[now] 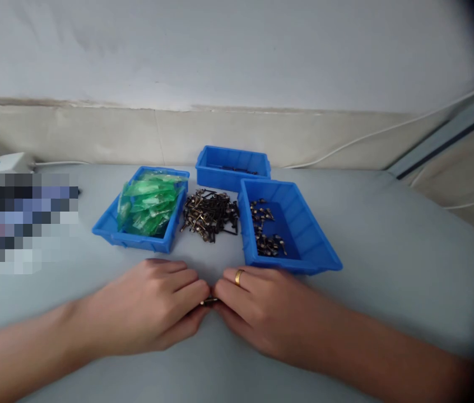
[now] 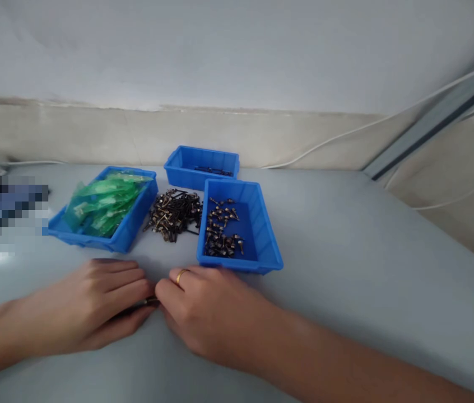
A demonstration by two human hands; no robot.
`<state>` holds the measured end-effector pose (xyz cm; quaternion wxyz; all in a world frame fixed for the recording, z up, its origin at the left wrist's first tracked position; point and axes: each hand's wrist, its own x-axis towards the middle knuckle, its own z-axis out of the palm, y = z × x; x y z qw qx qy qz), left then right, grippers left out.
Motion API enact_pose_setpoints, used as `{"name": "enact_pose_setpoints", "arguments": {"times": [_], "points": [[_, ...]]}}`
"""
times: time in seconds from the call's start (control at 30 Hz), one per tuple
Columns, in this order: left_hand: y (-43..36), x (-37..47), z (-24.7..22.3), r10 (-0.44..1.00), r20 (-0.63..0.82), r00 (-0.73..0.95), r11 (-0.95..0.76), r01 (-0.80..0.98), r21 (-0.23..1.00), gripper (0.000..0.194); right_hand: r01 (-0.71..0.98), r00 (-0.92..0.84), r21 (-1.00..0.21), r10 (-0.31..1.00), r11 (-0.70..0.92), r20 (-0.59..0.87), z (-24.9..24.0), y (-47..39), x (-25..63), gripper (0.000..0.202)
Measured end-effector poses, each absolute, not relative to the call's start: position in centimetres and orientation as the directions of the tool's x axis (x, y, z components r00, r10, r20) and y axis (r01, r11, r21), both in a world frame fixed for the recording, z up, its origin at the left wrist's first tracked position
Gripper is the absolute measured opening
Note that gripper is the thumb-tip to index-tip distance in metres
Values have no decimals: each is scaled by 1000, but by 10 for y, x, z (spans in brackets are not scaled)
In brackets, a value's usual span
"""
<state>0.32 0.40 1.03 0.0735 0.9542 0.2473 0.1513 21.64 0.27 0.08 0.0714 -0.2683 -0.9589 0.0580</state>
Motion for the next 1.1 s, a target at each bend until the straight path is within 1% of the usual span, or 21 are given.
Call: {"name": "enact_pose_setpoints", "arguments": {"times": [0.67, 0.93, 1.1], "points": [[4, 3, 11, 499, 242, 832, -863, 452, 228, 34, 479, -852, -120, 494, 869, 173, -2, 3, 218, 8], [5, 3, 8, 493, 233, 838, -866, 445, 228, 31, 504, -844, -125, 518, 855, 143, -1, 4, 216, 8], [4, 2, 10, 491, 227, 841, -866, 444, 229, 30, 495, -849, -122, 508, 861, 145, -2, 3, 217, 7]]}}
